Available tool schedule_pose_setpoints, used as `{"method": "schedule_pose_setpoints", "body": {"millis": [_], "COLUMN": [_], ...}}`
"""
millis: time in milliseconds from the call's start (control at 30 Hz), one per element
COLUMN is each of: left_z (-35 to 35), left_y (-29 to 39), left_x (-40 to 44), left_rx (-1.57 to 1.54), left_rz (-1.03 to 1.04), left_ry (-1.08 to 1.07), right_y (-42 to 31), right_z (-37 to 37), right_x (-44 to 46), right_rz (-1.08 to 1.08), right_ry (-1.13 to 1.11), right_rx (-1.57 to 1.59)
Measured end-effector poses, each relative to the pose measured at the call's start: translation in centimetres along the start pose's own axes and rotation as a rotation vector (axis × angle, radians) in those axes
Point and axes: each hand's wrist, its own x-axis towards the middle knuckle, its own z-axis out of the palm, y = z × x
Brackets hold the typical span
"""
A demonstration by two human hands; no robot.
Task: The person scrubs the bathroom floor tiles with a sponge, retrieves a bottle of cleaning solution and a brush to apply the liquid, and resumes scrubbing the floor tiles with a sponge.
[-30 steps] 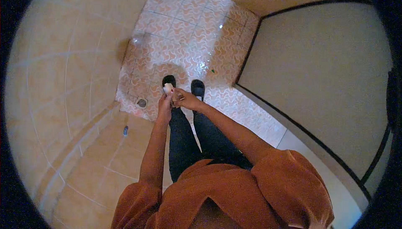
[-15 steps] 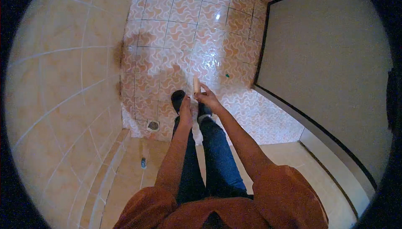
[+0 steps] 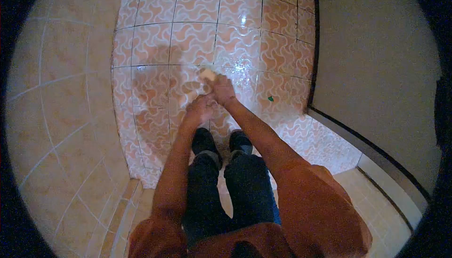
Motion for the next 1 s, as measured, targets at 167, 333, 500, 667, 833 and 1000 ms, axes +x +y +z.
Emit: {"method": "schedule_pose_setpoints", "body": {"millis": [167,333,500,667,833,1000], "left_z": [-6.3,-9.0,-4.4,1.5,5.6,11.9], "left_y": [-0.6,0.2,-0.9,-1.2,2.7,3.6], "left_x": [3.6,5.6,10.3,16.1,19.3,17.1], "left_rx": [0.067,0.169,0.454,0.942,0.850,0.726], "left_rz": [0.172,0.078,0.043,0.121,0.148,0.108], "left_ry": [0.167,0.141,0.016,-0.149,-0.229,-0.146], "right_y": [3.7,11.8,7.6,6.5,15.2,11.8], "right_z": [2.2,0.0,0.7,1.1,-0.7,3.3], "right_x": [1.8,6.2,4.6,-3.5,-4.7,-7.1], "right_rz": [-0.592,0.188,0.209,-0.097,0.533,0.230], "right_ry": [0.241,-0.053,0.229,0.085,0.080,0.187], "right_rx": [-0.048,0.076,0.149,0.198,0.110,0.189]}}
